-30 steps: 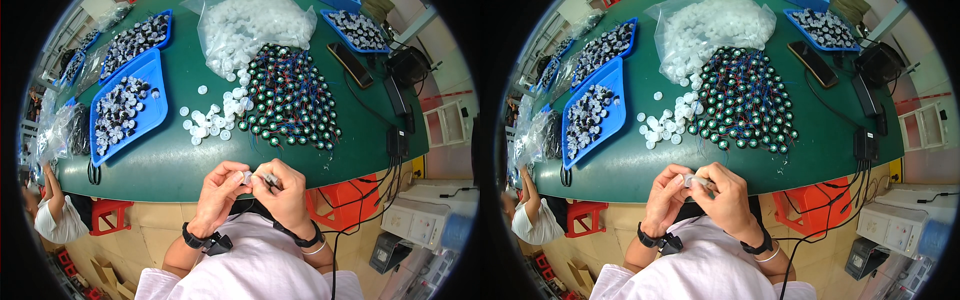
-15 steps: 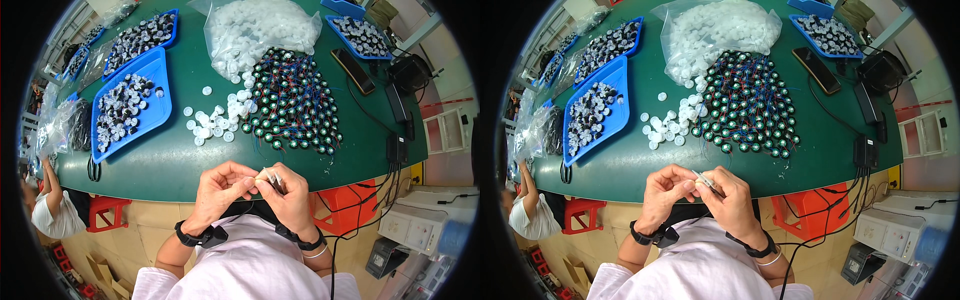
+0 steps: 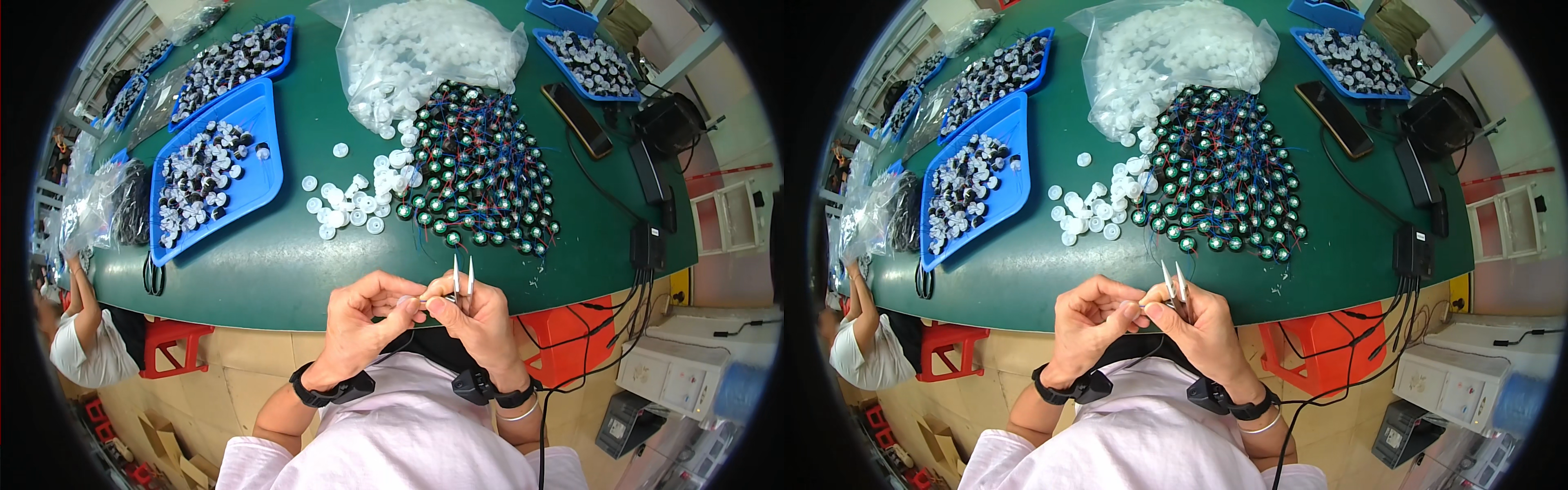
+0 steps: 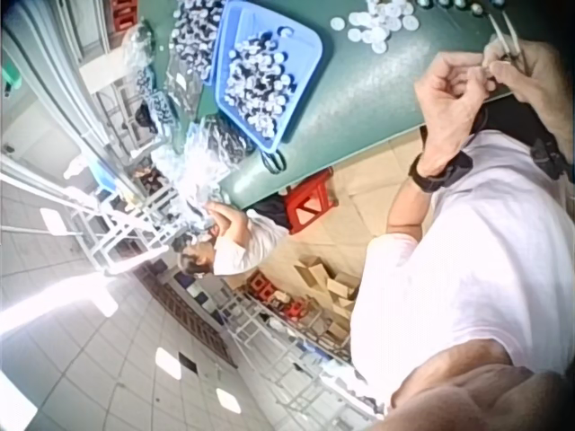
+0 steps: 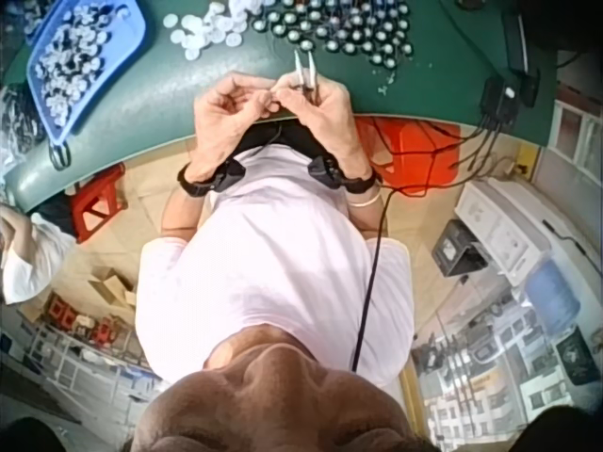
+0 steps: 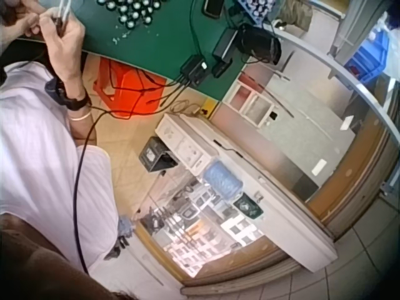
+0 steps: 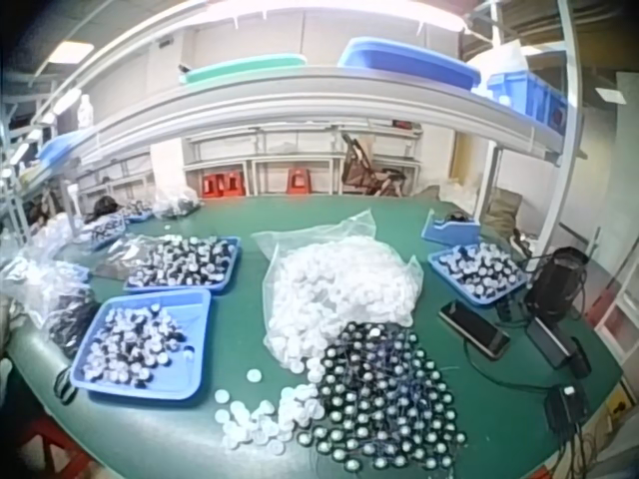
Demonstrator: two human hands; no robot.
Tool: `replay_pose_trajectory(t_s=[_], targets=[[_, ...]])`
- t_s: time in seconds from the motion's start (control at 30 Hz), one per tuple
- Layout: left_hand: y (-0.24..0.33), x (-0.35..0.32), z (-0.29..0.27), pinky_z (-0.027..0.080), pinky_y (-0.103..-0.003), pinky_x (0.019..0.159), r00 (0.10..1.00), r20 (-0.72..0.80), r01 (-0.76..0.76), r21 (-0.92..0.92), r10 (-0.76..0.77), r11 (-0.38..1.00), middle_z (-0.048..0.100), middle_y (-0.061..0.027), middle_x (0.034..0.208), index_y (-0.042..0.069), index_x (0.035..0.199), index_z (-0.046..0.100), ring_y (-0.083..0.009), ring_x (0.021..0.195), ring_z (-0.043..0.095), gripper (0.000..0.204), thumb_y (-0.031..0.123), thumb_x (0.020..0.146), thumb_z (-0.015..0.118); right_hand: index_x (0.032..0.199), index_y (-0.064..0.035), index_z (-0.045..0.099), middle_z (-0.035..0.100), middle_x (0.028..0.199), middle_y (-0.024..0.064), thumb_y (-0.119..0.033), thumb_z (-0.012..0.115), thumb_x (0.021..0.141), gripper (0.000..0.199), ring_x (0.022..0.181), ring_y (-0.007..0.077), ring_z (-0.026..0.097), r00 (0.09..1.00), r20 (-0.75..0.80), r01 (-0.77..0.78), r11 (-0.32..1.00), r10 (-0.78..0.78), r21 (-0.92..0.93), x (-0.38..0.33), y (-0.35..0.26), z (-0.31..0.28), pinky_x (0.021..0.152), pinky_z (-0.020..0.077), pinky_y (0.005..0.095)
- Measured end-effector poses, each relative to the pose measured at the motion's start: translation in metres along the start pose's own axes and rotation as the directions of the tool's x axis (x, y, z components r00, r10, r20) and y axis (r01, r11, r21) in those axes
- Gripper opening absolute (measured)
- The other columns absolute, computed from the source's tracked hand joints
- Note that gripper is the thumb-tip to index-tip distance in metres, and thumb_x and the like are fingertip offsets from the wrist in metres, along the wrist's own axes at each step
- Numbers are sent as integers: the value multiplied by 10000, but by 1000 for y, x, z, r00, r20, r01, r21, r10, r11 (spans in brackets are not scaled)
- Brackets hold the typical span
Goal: Assembling small LED lighting components by fitting caps and wires together.
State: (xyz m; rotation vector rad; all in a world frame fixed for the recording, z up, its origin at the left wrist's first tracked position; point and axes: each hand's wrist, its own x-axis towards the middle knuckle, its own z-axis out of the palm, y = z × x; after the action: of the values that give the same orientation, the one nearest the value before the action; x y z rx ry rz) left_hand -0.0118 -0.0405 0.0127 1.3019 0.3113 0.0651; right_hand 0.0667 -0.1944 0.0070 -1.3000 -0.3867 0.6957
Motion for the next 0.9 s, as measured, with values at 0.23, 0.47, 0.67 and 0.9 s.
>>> replay_pose_trajectory(t_s=[0.23,0.47,0.67,0.9], targets=[[4,6,-9,547,-257,715,985,104,159,-240,-137,958,660,-102,979,-27,1091,583,-151,874,646,226,108,910,598,855,3,591,583,760,36,-41,622,861,54,653,93,556,978,-117,144,961,-175,-234,2,0,8,562,430,242],[-6,4,-17,547,-253,733,972,150,218,-275,-182,936,649,-84,1017,-12,1173,555,-145,919,633,298,138,918,590,842,-11,580,574,763,75,-2,653,796,87,606,169,554,951,-137,173,842,-279,-512,0,-2,12,522,411,283],[-12,7,-17,553,-224,727,965,169,256,-418,-202,871,649,-79,996,-5,1117,565,-122,904,632,249,120,906,604,854,-14,572,548,746,78,-2,659,786,111,579,181,535,932,-104,211,752,-348,-625,0,-2,16,497,409,297],[-15,8,-17,555,-218,718,957,186,284,-466,-221,838,654,-77,953,-1,1050,581,-114,865,635,193,122,903,609,873,-22,556,544,762,83,21,668,748,173,597,221,558,903,-45,279,665,-426,-693,1,-6,16,502,439,322]])
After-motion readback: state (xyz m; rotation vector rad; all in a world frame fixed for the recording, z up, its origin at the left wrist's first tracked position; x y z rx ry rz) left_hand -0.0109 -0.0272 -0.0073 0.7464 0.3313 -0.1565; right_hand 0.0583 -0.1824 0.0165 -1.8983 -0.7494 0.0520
